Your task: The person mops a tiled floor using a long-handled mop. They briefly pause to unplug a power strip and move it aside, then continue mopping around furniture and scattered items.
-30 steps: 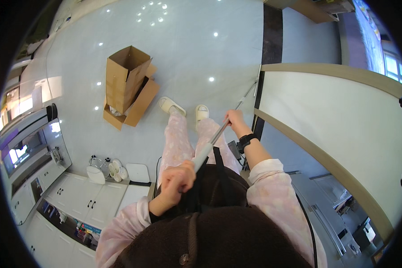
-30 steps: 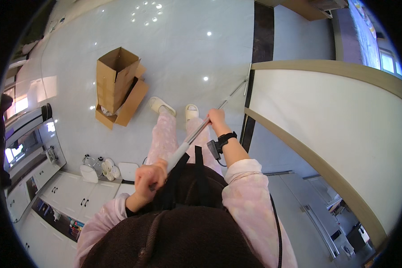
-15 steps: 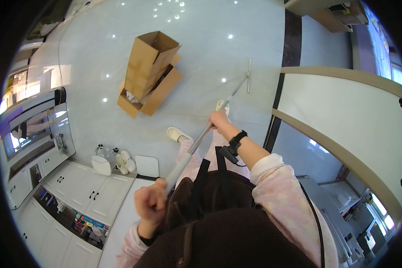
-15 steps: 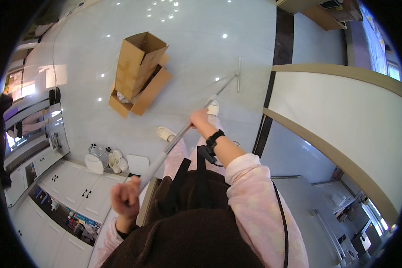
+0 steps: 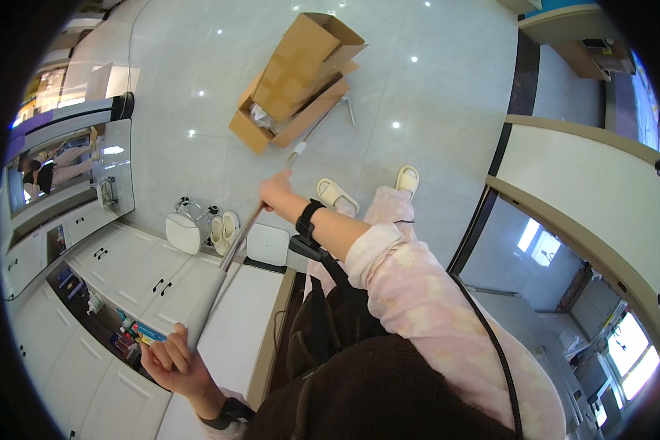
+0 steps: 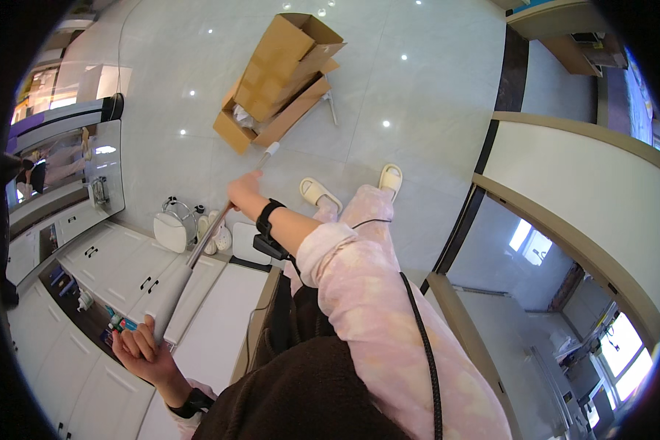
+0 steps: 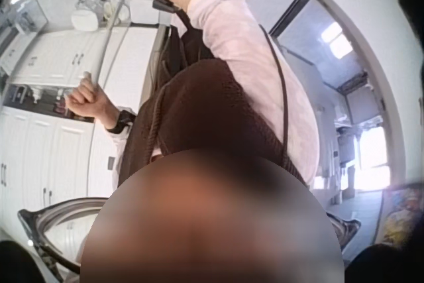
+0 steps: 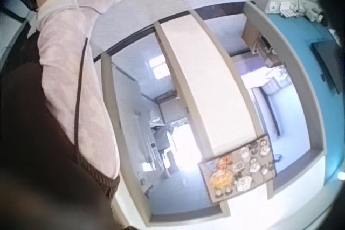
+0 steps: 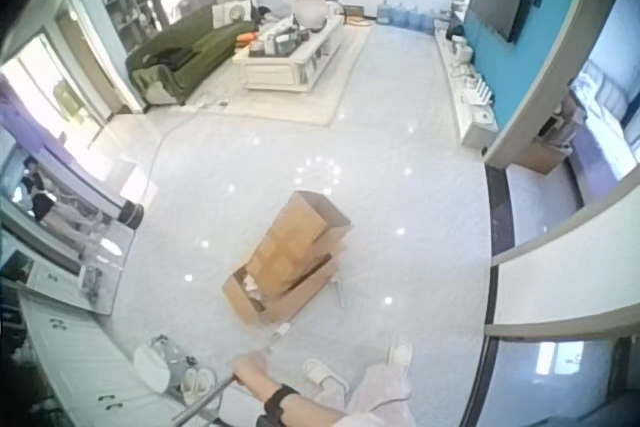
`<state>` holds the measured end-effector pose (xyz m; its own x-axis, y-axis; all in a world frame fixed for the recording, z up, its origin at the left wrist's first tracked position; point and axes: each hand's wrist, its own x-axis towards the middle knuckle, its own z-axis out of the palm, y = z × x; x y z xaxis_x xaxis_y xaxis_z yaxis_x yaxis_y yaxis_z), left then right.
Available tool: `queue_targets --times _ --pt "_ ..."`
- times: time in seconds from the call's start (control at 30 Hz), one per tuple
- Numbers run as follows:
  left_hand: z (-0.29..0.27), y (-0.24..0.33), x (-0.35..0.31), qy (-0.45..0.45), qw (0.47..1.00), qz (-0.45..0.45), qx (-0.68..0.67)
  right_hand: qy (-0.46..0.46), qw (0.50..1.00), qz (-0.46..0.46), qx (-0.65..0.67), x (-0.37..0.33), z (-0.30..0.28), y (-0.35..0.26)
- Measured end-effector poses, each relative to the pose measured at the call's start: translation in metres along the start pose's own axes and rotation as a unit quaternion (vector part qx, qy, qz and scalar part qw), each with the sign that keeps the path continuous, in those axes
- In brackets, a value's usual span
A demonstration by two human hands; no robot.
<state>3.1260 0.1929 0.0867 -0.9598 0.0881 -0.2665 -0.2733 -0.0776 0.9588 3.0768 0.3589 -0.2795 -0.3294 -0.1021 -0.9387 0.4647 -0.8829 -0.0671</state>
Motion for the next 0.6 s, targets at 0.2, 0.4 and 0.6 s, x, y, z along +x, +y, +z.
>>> queue_targets --times 0.2,0.4,0.6 --pt "-0.003 0.015 0.001 -0.103 0.994 0.005 -0.039 0.034 0.994 -0.088 -0.048 -0.051 0.021 0.001" --pt "0.047 0.002 -0.022 -0.187 0.982 -0.001 -0.023 0.079 0.986 -0.148 0.008 -0.076 -0.093 -0.013" --pt "0.138 -0.096 -0.056 -0.332 0.931 -0.137 -0.06 0.231 0.943 -0.227 0.071 -0.099 -0.319 -0.033"
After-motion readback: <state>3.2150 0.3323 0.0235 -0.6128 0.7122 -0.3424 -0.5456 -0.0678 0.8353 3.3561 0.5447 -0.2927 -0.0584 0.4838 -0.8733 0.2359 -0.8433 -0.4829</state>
